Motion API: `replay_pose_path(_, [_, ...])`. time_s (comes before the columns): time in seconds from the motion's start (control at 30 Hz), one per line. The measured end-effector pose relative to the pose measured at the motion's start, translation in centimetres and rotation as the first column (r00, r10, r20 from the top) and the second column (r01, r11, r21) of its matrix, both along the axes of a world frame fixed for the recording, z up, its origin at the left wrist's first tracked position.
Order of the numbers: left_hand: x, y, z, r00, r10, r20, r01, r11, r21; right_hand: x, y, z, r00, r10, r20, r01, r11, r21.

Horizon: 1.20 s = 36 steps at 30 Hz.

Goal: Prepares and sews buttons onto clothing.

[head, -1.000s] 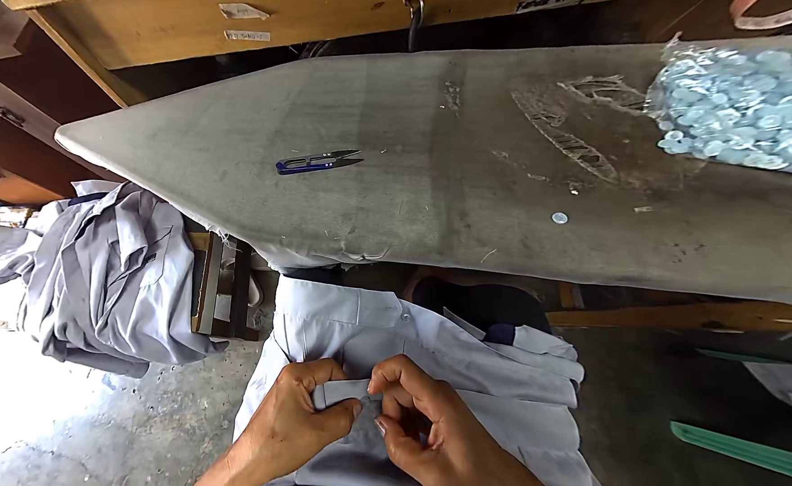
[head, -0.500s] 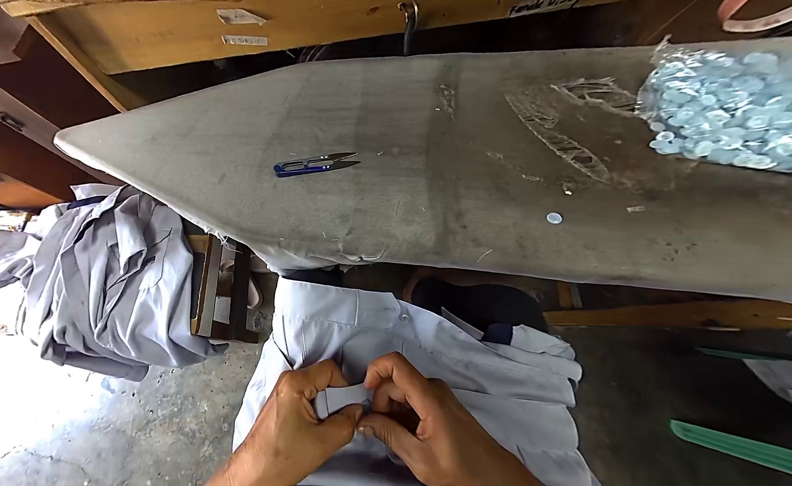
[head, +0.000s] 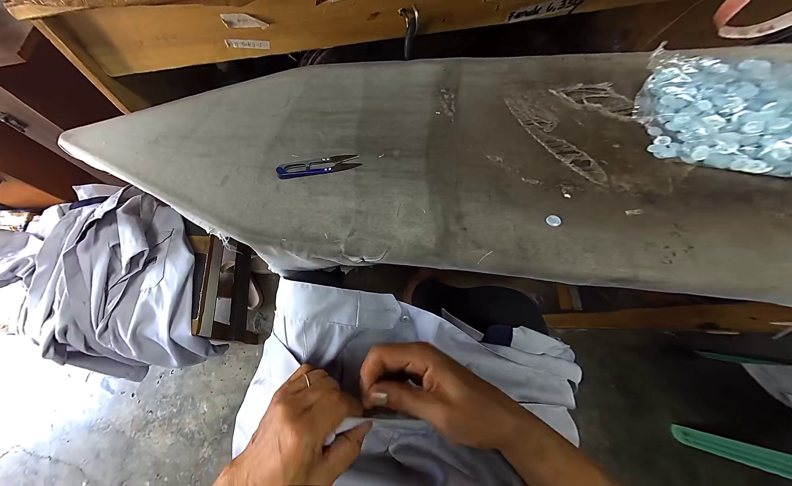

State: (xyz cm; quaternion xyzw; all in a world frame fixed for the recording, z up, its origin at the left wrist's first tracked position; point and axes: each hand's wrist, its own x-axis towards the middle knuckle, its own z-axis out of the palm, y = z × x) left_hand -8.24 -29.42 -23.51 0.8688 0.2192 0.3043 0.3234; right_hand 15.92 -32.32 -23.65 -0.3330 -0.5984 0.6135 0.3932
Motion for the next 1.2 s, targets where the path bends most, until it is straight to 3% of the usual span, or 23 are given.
replay_pose_path(0.1, [-0.4,0.3,0.1,1.000,0.004,-0.008,-0.007,0.898,-0.439,2.0,-0.5,1.2,0.907,-0.241,-0.346,0.213,0.970,-0.115])
replay_pose_path(0.17, [-0.5,0.6,-0.1,1.000,-0.005,-0.017,-0.005,0.817,-0.577,5.2,-1.1,2.9,0.764,-0.453,-0.458,0.427,0.889,-0.167])
replay_pose_path(0.27, [-0.4,0.8,-0.2,1.000,-0.001,0.001,0.001,0.789,-0.615,10.4,-1.8,4.7,0.533,-0.715,-0.453,0.768,0.633,-0.095])
replay_pose_path(0.33, [-0.1,0.8,-0.2,1.000,0.011,0.010,-0.005,0.880,-0.474,11.2,-1.8,5.0,0.520,-0.781,-0.347,0.838,0.544,0.031])
replay_pose_path(0.4, [0.2,0.5,-0.6,1.000,0.024,0.004,-0.023,0.977,-0.211,9.8,-1.9,4.5,0.663,-0.732,-0.157,0.748,0.641,0.170])
replay_pose_path(0.5, [0.1,0.2,-0.7,1.000,0.005,-0.001,-0.005,0.994,0.106,5.7,-2.1,2.9,0.848,-0.515,0.120,0.453,0.825,0.337])
replay_pose_path(0.57, [-0.3,0.0,-0.2,0.999,-0.036,-0.012,0.038,0.973,0.227,3.0,-2.2,1.8,0.884,-0.402,0.239,0.263,0.850,0.456])
replay_pose_path(0.63, [-0.5,0.0,0.0,0.998,-0.058,-0.012,0.059,0.951,0.302,1.5,-2.4,1.0,0.868,-0.382,0.318,0.150,0.811,0.566])
replay_pose_path(0.83, [-0.6,0.0,0.0,0.997,-0.078,-0.004,0.075,0.935,0.345,1.0,-2.5,0.6,0.823,-0.400,0.403,0.075,0.780,0.622])
replay_pose_path(1.2, [-0.6,0.0,-0.1,0.996,-0.087,0.019,0.077,0.948,0.308,1.1,-2.4,0.2,0.836,-0.346,0.425,0.025,0.799,0.601])
